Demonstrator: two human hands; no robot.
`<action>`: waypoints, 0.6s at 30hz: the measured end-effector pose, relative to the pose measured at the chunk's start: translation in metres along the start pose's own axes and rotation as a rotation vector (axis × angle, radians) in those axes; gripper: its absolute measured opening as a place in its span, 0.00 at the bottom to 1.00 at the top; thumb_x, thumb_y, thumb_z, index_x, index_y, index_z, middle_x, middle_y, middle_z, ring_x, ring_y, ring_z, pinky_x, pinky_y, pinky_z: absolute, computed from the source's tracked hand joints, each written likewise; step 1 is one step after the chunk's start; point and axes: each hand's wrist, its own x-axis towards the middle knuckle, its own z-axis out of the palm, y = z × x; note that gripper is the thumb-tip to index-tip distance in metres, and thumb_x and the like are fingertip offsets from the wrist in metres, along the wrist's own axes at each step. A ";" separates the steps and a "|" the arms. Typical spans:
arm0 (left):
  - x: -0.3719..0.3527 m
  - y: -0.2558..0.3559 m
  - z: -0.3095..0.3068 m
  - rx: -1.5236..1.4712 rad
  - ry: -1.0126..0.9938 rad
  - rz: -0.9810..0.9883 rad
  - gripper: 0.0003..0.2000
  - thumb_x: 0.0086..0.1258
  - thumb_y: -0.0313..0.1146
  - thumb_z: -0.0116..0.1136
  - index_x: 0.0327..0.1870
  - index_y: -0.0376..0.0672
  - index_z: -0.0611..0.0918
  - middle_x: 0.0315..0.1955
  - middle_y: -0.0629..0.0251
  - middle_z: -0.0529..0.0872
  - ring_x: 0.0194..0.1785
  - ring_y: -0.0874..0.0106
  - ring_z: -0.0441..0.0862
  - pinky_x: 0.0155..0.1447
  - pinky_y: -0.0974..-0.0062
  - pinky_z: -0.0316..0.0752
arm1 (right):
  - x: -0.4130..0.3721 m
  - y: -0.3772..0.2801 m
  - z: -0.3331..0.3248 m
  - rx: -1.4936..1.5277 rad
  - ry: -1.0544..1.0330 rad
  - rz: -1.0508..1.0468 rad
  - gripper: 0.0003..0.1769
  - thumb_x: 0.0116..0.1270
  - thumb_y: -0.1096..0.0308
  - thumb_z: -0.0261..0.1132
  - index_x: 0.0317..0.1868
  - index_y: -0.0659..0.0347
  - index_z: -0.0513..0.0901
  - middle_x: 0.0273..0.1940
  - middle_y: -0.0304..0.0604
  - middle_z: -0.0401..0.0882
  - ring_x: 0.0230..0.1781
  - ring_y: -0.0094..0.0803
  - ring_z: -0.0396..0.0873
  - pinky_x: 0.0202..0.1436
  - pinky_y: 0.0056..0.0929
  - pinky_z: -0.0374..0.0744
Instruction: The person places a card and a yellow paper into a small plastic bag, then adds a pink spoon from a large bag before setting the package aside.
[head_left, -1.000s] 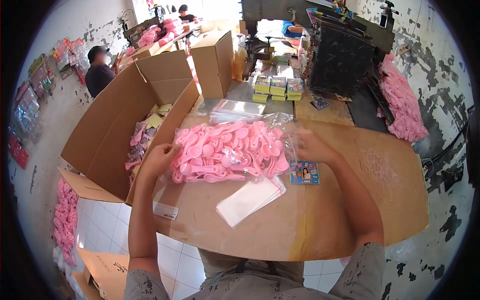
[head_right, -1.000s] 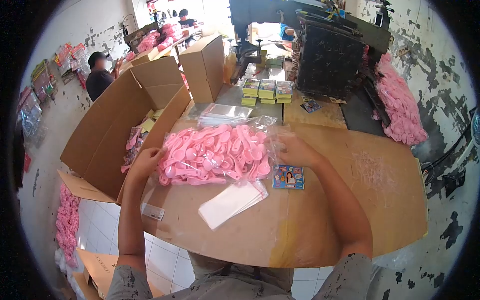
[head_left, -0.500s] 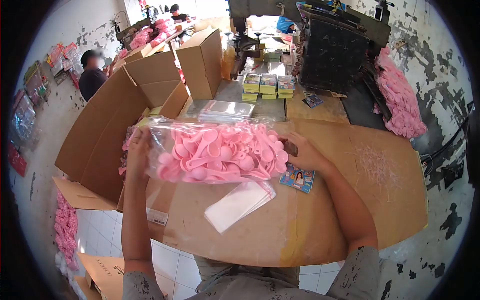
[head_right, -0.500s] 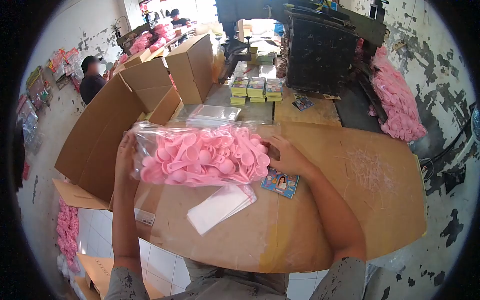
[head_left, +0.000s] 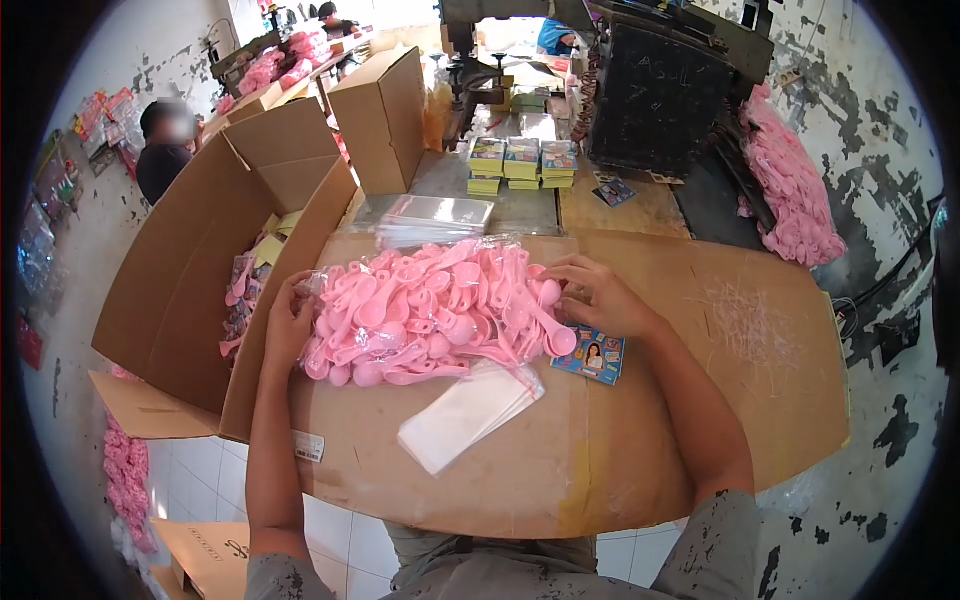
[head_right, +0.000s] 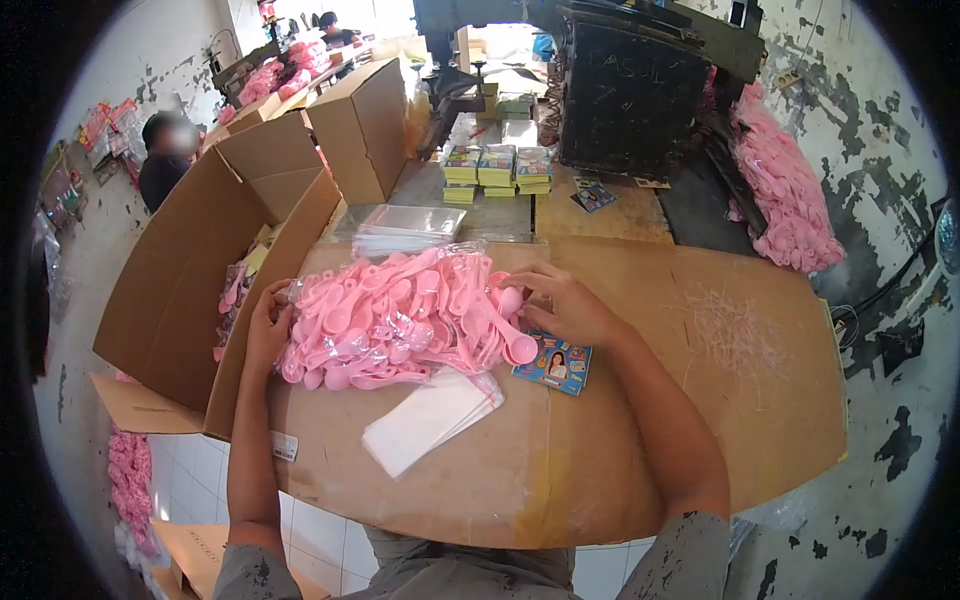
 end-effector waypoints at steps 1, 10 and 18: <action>0.000 -0.004 0.001 -0.053 0.007 -0.007 0.20 0.78 0.19 0.55 0.69 0.39 0.78 0.40 0.72 0.79 0.40 0.82 0.75 0.43 0.82 0.73 | 0.000 -0.002 -0.001 0.057 0.008 0.048 0.30 0.63 0.76 0.71 0.68 0.55 0.83 0.59 0.45 0.82 0.54 0.34 0.84 0.58 0.35 0.84; -0.003 0.004 0.000 -0.082 0.015 -0.051 0.20 0.77 0.18 0.54 0.69 0.40 0.78 0.41 0.73 0.77 0.42 0.83 0.74 0.45 0.84 0.72 | 0.002 -0.011 -0.009 0.075 -0.052 0.118 0.18 0.62 0.72 0.77 0.52 0.61 0.85 0.50 0.39 0.83 0.46 0.27 0.83 0.52 0.30 0.83; -0.001 -0.004 0.001 -0.056 0.023 -0.005 0.21 0.77 0.18 0.55 0.69 0.41 0.78 0.41 0.72 0.78 0.42 0.83 0.76 0.47 0.83 0.74 | -0.007 -0.025 -0.063 0.010 -0.134 0.161 0.11 0.63 0.70 0.79 0.42 0.60 0.86 0.50 0.37 0.81 0.44 0.22 0.81 0.47 0.26 0.80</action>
